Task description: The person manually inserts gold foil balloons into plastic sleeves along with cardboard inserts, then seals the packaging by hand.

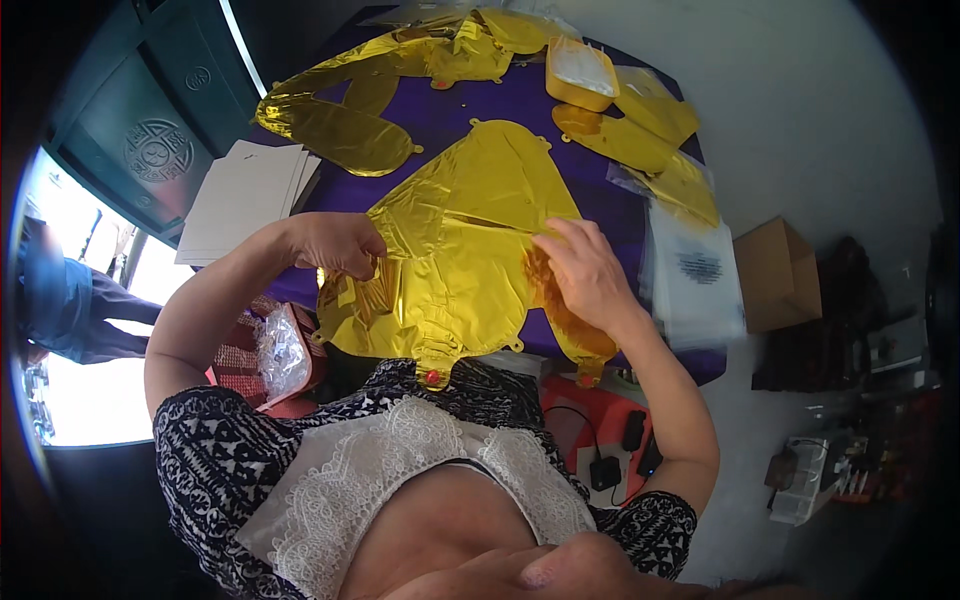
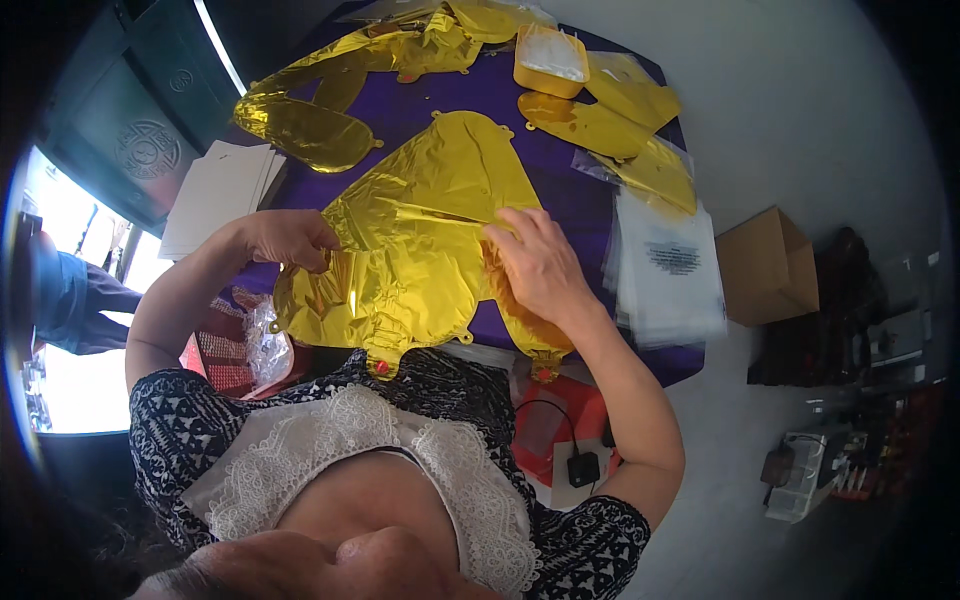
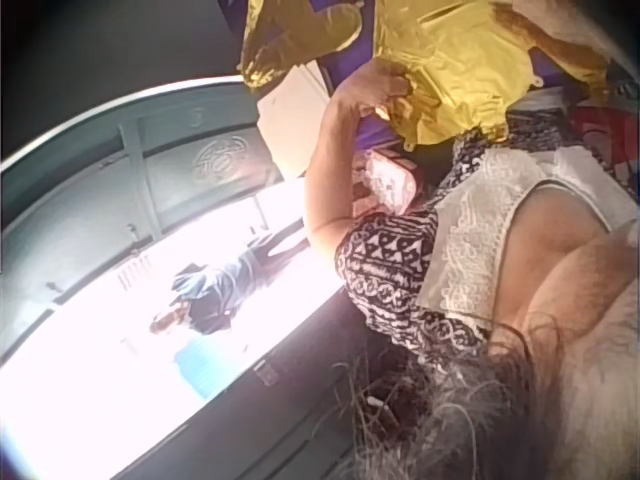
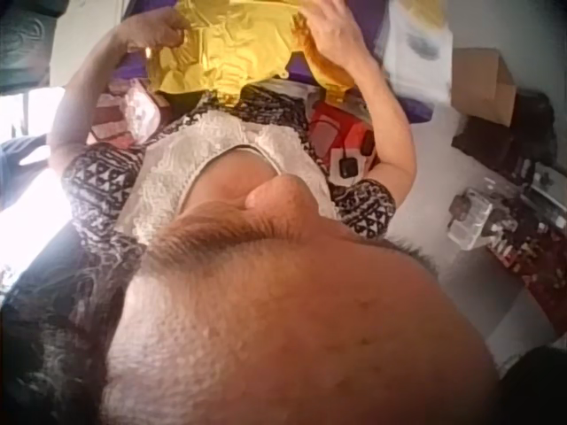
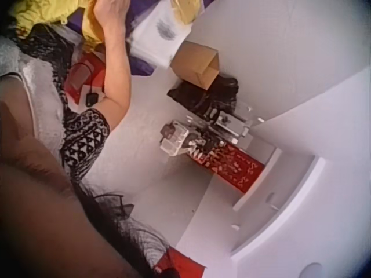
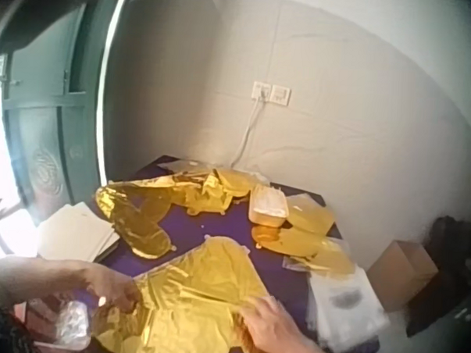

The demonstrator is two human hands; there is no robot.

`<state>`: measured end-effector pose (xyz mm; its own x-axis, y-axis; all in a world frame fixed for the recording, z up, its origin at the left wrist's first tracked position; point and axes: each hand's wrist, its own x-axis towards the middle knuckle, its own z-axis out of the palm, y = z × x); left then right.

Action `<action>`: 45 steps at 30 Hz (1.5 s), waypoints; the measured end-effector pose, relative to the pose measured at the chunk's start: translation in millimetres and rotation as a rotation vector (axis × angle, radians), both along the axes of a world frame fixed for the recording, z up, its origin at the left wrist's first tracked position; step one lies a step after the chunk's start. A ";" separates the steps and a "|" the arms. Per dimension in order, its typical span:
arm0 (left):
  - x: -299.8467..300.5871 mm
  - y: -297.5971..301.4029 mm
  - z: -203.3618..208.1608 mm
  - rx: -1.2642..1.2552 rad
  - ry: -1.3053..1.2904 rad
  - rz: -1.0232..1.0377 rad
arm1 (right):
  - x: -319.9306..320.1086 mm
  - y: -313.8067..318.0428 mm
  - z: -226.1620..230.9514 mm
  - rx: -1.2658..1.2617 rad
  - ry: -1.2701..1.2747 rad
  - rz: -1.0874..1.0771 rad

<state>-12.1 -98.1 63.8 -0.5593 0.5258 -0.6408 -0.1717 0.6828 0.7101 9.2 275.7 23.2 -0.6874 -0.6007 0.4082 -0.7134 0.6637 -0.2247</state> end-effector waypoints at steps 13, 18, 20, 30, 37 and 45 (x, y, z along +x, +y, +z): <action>8.3 -1.1 3.6 -0.005 0.045 0.018 | 15.0 -10.7 10.7 0.056 0.030 0.141; 17.4 1.5 8.7 0.015 0.003 0.083 | 17.9 18.6 4.7 0.079 -0.089 -0.123; 15.0 -3.2 1.1 -0.100 0.269 -0.069 | 21.2 21.6 -2.5 0.108 -0.103 -0.113; 1.6 59.8 21.1 -0.491 1.178 -0.147 | 9.4 19.0 -0.3 0.154 -0.030 -0.137; -79.8 149.1 -53.7 -0.453 1.364 -0.127 | -53.2 5.9 -22.9 0.147 0.063 -0.131; -93.2 162.3 -92.2 -0.418 1.295 -0.107 | -69.5 3.5 -36.0 0.203 0.008 -0.183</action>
<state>-105.3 64.3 -28.3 -0.8445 0.5021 0.1864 0.5199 0.8521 0.0600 -60.4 279.1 -12.9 -0.7891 -0.5369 0.2984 -0.5788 0.8125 -0.0689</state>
